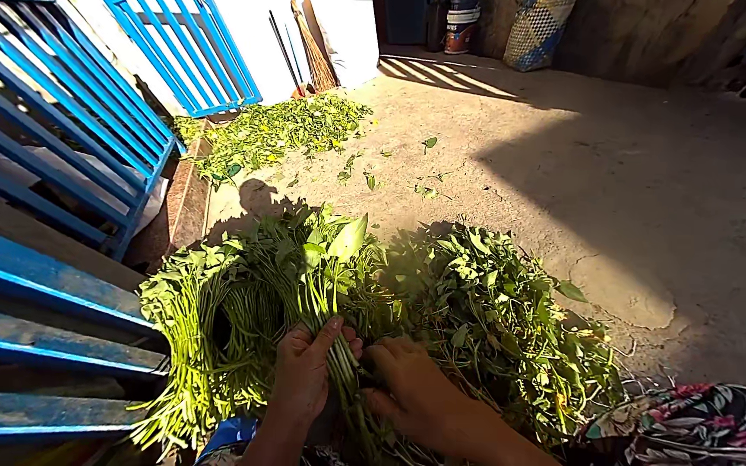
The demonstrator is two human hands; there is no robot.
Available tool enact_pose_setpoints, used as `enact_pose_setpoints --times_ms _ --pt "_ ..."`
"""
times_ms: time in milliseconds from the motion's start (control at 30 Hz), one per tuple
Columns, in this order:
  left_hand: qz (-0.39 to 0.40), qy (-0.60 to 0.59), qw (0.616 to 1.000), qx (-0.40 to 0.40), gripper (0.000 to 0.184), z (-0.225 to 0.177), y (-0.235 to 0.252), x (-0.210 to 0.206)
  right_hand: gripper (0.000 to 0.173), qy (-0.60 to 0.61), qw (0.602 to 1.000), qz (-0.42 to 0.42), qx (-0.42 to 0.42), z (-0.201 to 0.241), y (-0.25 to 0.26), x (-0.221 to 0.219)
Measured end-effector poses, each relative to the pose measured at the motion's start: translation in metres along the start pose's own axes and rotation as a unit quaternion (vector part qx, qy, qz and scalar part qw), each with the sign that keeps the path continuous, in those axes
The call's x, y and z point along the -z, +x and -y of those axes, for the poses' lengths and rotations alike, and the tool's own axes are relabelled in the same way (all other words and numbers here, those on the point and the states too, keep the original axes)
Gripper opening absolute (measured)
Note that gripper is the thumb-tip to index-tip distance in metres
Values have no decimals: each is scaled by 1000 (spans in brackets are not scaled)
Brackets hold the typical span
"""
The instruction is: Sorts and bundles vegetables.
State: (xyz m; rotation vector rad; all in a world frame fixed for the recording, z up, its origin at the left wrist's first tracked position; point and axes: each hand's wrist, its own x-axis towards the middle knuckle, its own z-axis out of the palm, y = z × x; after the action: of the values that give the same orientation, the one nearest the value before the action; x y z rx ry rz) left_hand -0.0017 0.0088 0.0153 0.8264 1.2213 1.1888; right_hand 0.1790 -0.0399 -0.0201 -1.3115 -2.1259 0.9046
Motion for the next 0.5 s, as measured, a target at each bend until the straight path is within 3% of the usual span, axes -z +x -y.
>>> enact_pose_setpoints --times_ms 67,167,300,500 --pt "-22 -7 1000 -18 13 -2 2 1 42 18 996 -77 38 -7 6 -21" --pt "-97 -29 993 -53 13 -16 4 8 39 -53 984 -153 74 -25 -4 -30" --pt "-167 -44 980 -97 15 -29 10 26 34 -103 979 -158 70 -47 -31 -28" --pt "-188 -66 972 -124 13 -31 8 22 27 -92 988 -110 49 -55 -31 -20"
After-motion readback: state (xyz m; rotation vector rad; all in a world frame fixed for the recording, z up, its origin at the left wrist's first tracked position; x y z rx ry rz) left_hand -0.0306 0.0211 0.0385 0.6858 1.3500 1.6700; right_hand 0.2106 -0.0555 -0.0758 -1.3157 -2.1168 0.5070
